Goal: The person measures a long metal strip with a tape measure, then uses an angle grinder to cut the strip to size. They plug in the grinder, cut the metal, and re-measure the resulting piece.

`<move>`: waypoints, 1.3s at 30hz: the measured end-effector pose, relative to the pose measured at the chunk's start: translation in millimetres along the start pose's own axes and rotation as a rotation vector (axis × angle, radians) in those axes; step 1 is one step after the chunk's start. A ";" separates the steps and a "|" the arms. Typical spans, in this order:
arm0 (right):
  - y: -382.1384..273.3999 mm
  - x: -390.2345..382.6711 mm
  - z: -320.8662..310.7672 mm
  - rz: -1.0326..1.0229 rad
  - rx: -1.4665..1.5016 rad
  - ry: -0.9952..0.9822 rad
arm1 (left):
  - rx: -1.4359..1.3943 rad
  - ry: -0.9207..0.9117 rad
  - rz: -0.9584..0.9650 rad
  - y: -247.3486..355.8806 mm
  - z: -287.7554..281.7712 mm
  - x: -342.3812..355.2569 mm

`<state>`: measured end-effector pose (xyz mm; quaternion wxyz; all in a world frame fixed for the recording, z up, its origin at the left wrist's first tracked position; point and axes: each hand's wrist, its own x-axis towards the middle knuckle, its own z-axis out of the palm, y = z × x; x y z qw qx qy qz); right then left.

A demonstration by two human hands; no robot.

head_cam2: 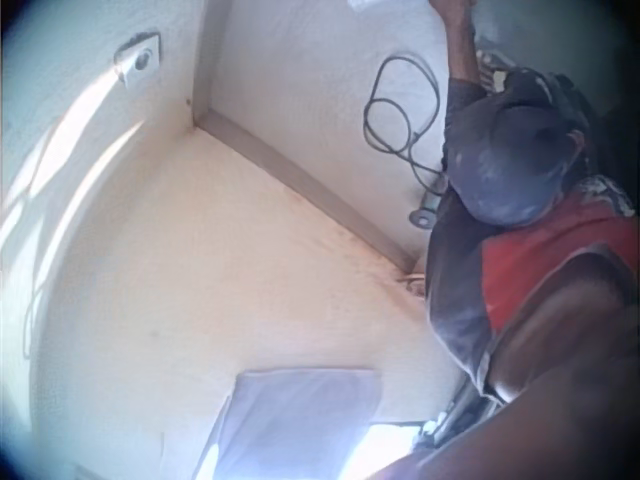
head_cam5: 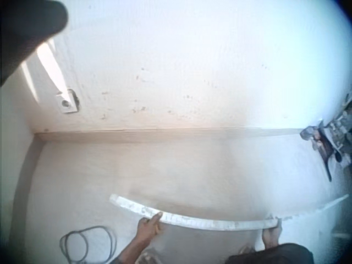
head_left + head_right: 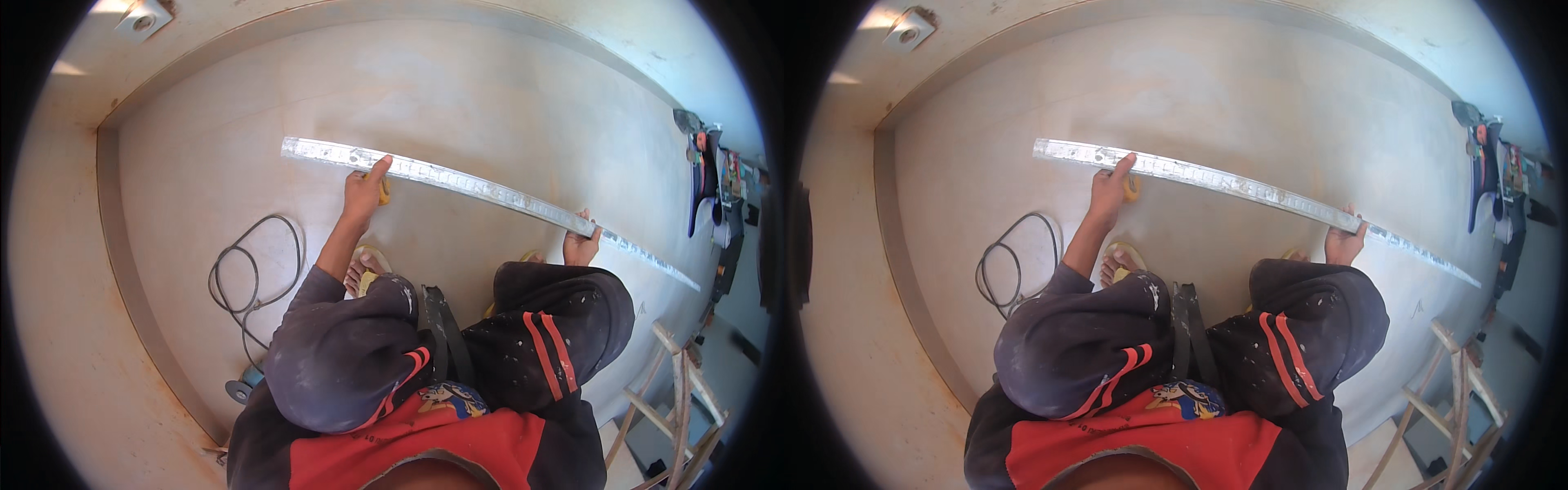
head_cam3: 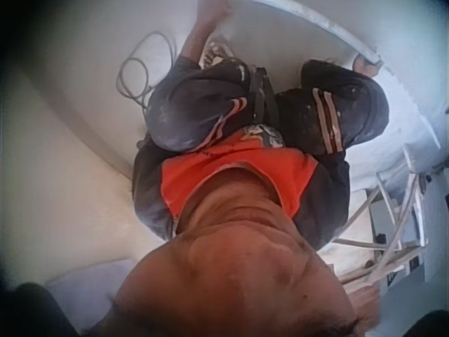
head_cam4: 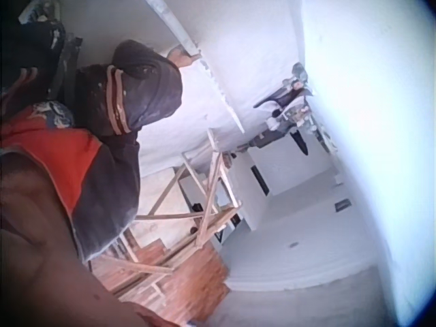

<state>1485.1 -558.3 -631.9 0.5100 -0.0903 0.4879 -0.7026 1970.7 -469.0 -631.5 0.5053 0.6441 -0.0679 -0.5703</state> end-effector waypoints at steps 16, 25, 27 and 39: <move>16.6 -12.7 9.9 0.196 0.007 0.036 | 0.149 -0.047 0.003 -16.2 -20.5 21.4; -22.6 -21.8 3.6 0.482 -0.365 0.143 | 0.307 -0.366 -0.255 2.4 -24.5 -4.2; -9.9 -16.5 5.0 0.584 -0.522 0.118 | 0.273 -0.417 -0.245 4.3 -34.9 -16.0; -10.5 -38.9 12.9 0.755 -1.199 0.221 | 0.085 -0.603 -0.088 9.0 -27.1 -41.7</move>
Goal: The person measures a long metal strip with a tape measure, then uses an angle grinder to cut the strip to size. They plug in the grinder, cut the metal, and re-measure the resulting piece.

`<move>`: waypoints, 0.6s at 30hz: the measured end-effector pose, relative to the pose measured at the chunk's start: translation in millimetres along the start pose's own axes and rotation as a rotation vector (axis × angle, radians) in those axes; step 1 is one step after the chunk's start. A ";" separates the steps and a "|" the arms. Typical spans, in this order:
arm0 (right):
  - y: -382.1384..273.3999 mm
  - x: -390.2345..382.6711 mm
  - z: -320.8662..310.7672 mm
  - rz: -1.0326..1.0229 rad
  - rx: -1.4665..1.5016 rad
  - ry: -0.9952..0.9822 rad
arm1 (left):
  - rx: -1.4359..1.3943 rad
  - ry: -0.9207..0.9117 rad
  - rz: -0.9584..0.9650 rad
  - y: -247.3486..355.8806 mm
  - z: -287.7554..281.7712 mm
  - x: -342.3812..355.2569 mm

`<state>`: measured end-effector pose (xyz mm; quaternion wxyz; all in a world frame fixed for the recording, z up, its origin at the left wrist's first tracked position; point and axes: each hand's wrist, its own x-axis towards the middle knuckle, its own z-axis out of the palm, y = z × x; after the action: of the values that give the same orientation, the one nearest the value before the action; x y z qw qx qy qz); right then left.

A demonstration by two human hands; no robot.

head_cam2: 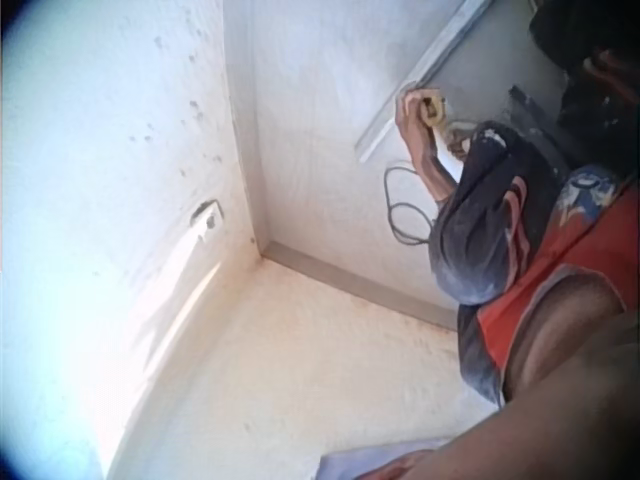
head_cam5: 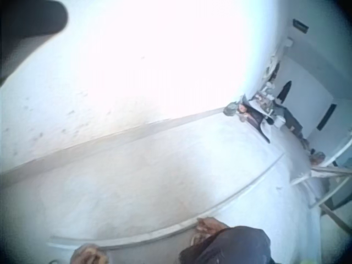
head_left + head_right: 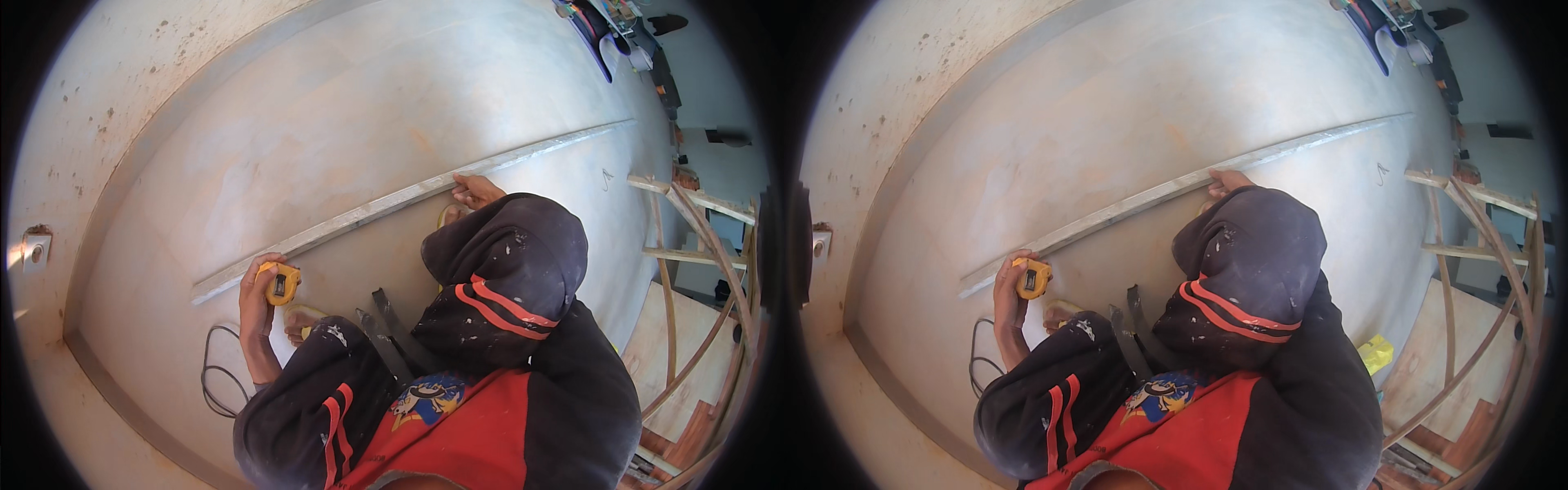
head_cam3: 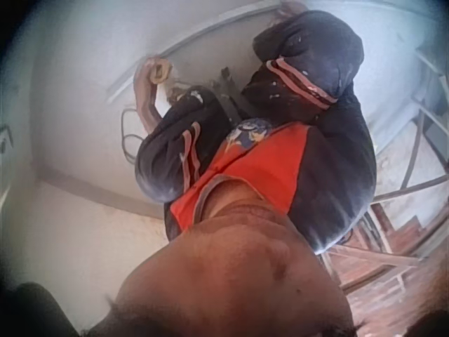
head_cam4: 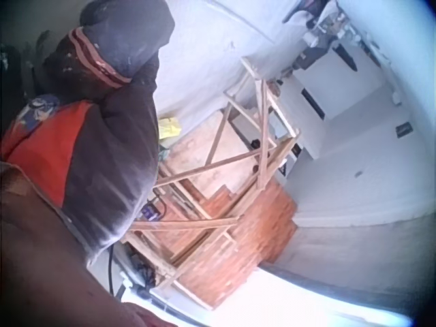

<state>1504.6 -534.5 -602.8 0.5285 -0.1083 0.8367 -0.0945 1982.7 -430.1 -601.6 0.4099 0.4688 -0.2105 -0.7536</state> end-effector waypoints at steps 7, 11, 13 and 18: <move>13.4 -7.2 32.4 -0.615 -0.898 0.074 | -0.621 0.016 0.086 -16.2 15.5 -8.3; -29.6 -101.1 96.0 -0.741 -0.728 -0.372 | -0.582 -0.158 0.310 -15.4 20.8 -5.0; -39.5 -119.1 126.8 -0.686 -0.726 -0.655 | -0.278 -0.096 0.400 -5.9 24.4 -9.4; -33.8 -146.4 196.3 -0.480 -0.575 -1.073 | 0.611 -0.010 0.629 26.6 53.3 -21.9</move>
<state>1746.2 -534.3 -550.3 0.7869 -0.4612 0.4011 0.0847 1952.0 -431.2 -546.1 0.4608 0.4781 -0.5582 -0.4976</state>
